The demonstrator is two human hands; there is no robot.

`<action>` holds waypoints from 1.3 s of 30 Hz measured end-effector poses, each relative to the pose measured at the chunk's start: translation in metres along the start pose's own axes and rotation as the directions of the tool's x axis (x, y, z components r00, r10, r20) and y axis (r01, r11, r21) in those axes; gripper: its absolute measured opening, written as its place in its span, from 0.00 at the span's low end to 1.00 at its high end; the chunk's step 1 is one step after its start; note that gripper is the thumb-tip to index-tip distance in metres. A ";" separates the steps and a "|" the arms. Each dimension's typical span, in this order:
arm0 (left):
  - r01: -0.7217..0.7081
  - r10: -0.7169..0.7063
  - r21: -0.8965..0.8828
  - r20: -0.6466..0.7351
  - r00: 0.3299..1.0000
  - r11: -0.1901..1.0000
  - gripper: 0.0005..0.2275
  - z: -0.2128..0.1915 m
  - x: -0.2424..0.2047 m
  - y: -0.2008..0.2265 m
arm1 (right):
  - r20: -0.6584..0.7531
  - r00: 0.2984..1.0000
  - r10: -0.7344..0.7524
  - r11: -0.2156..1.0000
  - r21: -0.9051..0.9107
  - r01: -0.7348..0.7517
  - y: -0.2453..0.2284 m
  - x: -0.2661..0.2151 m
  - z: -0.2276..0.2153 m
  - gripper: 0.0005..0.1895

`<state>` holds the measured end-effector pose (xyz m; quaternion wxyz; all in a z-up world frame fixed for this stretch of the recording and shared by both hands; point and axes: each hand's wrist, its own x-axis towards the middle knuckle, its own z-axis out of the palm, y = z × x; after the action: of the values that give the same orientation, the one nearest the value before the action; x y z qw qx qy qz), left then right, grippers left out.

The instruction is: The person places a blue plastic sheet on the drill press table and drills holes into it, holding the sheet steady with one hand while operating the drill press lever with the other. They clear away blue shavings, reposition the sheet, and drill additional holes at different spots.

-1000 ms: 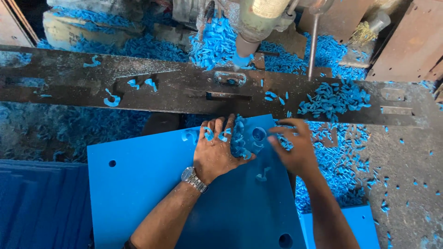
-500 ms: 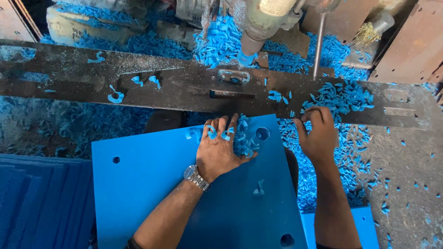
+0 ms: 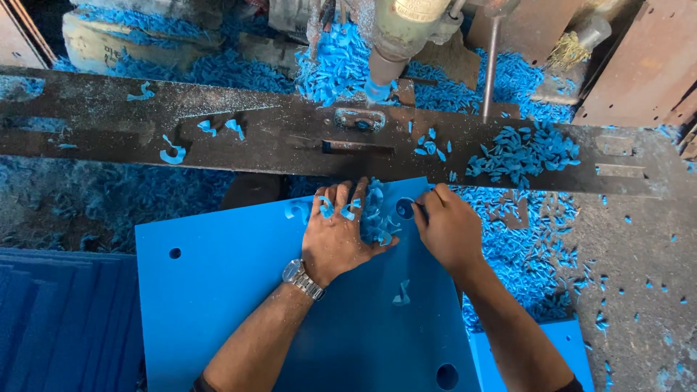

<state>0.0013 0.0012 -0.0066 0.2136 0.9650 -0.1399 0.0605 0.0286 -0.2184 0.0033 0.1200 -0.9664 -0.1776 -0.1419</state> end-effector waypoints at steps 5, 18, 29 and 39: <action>-0.059 0.059 0.003 -0.108 0.992 0.998 0.49 0.004 0.000 -0.003 | 0.176 0.964 -0.198 0.979 0.074 0.188 0.029 0.015 0.007 0.13; -0.025 -0.030 -0.148 -0.359 0.933 0.989 0.47 0.064 0.003 0.101 | 0.082 0.906 0.415 0.583 0.740 -0.334 0.066 -0.090 -0.018 0.07; -0.518 0.545 -0.366 -0.033 0.838 0.773 0.29 0.021 -0.039 0.033 | 0.075 0.955 0.287 0.753 0.598 -0.273 0.045 -0.150 -0.042 0.07; 0.305 -0.192 0.205 -0.437 0.879 0.930 0.20 -0.108 -0.147 -0.136 | 0.228 0.932 -0.281 0.940 0.260 0.220 0.122 -0.291 0.067 0.22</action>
<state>-0.1050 0.2014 0.0114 0.1117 0.9604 0.0435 0.2516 -0.1703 -0.4006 -0.1729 0.1873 -0.9254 -0.3295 -0.0057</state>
